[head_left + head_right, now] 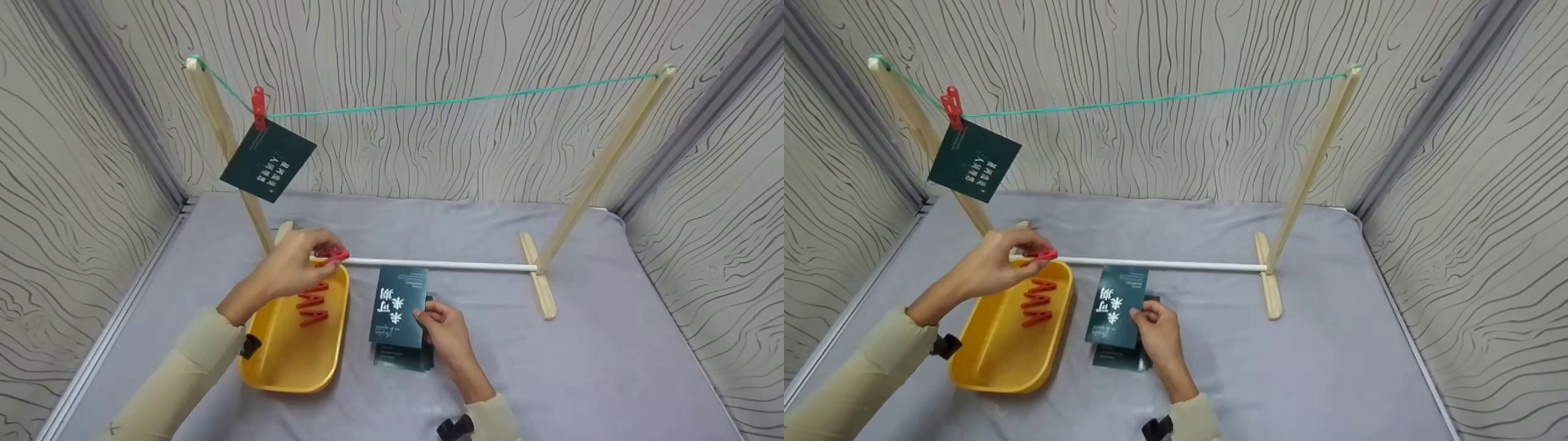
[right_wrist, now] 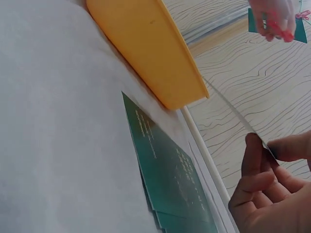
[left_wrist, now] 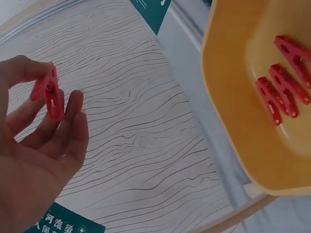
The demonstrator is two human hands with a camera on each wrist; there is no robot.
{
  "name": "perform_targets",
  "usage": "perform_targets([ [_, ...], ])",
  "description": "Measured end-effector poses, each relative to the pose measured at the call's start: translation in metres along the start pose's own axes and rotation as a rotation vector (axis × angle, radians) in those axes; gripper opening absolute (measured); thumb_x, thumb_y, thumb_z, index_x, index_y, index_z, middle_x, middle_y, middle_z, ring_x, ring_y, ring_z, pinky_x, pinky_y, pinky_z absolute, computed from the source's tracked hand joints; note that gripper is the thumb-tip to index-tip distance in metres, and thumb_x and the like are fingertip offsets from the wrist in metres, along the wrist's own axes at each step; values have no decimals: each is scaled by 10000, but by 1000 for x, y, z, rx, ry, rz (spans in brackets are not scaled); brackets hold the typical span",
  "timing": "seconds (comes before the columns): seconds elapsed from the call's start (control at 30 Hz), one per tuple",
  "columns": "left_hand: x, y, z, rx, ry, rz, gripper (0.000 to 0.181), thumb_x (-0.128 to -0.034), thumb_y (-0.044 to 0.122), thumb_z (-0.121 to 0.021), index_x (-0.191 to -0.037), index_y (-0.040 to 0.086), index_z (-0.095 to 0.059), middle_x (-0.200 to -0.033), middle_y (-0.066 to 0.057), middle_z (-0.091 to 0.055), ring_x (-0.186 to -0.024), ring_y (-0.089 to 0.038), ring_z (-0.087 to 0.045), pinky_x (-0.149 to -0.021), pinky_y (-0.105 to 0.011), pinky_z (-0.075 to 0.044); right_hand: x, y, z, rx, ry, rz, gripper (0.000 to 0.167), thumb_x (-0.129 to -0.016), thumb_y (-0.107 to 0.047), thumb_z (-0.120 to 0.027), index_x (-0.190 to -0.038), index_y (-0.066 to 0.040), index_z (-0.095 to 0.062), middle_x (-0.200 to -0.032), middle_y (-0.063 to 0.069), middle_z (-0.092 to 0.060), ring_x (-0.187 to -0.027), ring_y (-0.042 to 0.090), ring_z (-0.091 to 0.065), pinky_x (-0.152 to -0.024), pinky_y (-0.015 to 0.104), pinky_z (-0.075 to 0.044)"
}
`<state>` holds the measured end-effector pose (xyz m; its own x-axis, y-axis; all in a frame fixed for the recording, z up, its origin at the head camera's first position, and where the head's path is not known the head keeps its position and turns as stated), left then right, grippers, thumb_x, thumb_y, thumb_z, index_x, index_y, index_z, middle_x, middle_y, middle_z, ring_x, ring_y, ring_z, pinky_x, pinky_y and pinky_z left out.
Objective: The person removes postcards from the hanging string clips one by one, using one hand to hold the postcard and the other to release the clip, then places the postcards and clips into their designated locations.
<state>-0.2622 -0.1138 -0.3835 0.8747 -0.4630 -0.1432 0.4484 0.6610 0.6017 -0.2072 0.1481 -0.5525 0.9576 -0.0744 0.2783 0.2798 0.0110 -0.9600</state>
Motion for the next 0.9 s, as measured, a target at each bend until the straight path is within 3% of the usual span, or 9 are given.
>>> perform_targets([
  [0.27,13,-27,-27,1,-135,104,205,-929,143,-785,-1133,135,-766,-1012,-6,-750,-899,-164,-669,-848,-305,-646,6,10,3,81,-58,-20,169,-991,-138,-703,-1050,18,-674,-701,-28,-566,-624,103,-479,-548,213,-404],
  [0.37,17,-35,-33,-30,-171,168,219,-915,145,-806,-1131,140,-773,-984,8,-737,-874,-161,-652,-821,-287,-637,6,13,5,83,-63,-29,171,-988,-129,-702,-1062,20,-665,-723,-18,-588,-645,104,-498,-545,218,-411],
  [0.5,23,-44,-44,-86,-204,209,175,-898,157,-832,-1062,169,-773,-913,50,-710,-837,-137,-619,-795,-277,-616,7,17,6,81,-60,-38,186,-983,-120,-705,-1086,27,-656,-748,-15,-619,-667,102,-525,-543,224,-421],
  [0.67,30,-51,-58,-146,-267,179,145,-901,160,-834,-1024,178,-760,-866,68,-690,-788,-115,-602,-775,-267,-606,9,20,6,91,-55,-31,262,-973,-119,-715,-1161,51,-645,-744,-32,-623,-648,83,-505,-534,219,-399],
  [0.8,34,-54,-68,-250,-282,93,129,-885,168,-847,-983,143,-767,-833,39,-692,-752,-117,-578,-772,-283,-605,10,21,8,106,-28,-30,293,-966,-113,-720,-1198,53,-653,-770,-7,-649,-643,92,-506,-534,222,-401],
  [0.9,39,-57,-76,-314,-290,46,121,-875,175,-856,-949,126,-773,-790,24,-689,-718,-126,-559,-757,-296,-598,11,21,10,111,-1,-32,302,-957,-104,-725,-1210,51,-667,-877,49,-709,-707,113,-580,-578,231,-457],
])
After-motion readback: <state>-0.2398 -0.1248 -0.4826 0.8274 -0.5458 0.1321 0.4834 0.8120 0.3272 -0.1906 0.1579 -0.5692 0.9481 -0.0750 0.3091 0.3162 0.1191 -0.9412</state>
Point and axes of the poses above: each hand's wrist, its own x-axis away from the middle knuckle, its own z-axis out of the back of the hand, y = z × x, the point moved 6 cm from there along -x, towards the middle knuckle
